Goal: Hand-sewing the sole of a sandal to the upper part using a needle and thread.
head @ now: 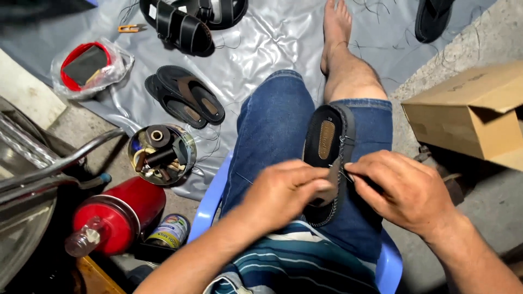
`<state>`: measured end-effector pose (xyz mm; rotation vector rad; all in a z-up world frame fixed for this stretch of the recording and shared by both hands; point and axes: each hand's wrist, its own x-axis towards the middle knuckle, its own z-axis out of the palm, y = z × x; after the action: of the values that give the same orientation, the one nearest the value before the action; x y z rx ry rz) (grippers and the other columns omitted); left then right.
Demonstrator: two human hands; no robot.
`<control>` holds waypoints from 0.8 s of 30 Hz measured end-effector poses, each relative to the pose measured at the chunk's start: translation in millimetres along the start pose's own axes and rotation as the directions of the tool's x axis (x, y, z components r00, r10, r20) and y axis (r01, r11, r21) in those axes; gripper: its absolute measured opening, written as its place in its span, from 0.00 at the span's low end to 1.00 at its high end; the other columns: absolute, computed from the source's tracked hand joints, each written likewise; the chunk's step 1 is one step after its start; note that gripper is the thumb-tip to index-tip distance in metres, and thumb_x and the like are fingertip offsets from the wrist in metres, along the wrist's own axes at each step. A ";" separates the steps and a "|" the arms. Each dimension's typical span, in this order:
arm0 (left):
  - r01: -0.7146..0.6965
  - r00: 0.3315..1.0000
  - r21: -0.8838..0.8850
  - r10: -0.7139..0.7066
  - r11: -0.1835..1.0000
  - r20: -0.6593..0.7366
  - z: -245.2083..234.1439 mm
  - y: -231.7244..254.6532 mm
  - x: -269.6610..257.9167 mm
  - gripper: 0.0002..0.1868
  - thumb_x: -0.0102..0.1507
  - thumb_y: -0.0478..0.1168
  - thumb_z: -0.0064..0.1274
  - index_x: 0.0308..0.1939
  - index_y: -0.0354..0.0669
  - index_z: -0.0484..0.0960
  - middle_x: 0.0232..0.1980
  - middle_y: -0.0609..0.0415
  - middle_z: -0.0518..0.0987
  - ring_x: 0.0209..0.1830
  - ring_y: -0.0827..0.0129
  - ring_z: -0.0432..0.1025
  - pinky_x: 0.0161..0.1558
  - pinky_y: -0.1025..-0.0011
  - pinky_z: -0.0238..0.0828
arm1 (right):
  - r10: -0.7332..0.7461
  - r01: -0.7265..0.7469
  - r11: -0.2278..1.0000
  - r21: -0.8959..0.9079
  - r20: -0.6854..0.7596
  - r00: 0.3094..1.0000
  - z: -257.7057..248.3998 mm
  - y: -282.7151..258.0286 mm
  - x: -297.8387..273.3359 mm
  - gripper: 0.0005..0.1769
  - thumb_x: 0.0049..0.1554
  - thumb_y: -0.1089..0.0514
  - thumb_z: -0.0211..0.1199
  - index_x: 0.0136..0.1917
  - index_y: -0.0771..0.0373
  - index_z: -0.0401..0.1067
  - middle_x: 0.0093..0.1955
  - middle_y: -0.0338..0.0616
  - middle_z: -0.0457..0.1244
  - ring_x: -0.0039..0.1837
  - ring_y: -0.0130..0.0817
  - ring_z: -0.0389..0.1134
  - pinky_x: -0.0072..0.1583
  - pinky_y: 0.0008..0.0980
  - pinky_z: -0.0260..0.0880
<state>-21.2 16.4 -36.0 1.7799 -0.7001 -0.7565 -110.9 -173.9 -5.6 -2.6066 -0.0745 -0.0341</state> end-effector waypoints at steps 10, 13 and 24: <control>0.410 0.897 -0.534 -0.221 0.739 0.383 -36.3 16.1 10.8 0.06 0.56 0.36 0.51 0.36 0.40 0.80 0.52 0.48 0.75 0.29 0.74 0.72 0.21 0.85 0.68 | 0.067 -0.055 0.991 -0.118 0.102 0.993 -9.1 -7.3 -9.1 0.14 0.52 0.53 0.56 0.52 0.51 0.70 0.45 0.31 0.64 0.40 0.32 0.64 0.39 0.28 0.65; 0.329 0.933 -0.511 -0.188 0.794 0.308 -19.0 10.2 14.8 0.07 0.58 0.35 0.50 0.40 0.42 0.80 0.42 0.50 0.74 0.29 0.73 0.72 0.22 0.86 0.68 | 0.092 -0.080 0.992 -0.099 0.122 0.988 -9.0 -9.5 -8.0 0.14 0.52 0.52 0.55 0.53 0.51 0.70 0.44 0.31 0.64 0.40 0.34 0.64 0.39 0.30 0.66; -0.174 0.851 0.425 -0.082 0.888 0.520 -22.0 35.3 36.9 0.30 0.57 0.38 0.39 0.64 0.66 0.57 0.39 0.51 0.67 0.29 0.45 0.70 0.27 0.51 0.67 | 0.146 -0.127 0.983 -0.132 0.138 0.980 -7.8 -14.1 -10.7 0.12 0.52 0.53 0.53 0.50 0.52 0.69 0.44 0.32 0.62 0.41 0.35 0.64 0.39 0.33 0.66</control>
<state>15.2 -9.3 -2.7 1.9739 -1.3843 -1.1368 -122.5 -166.3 7.9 -2.7276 0.0566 0.2095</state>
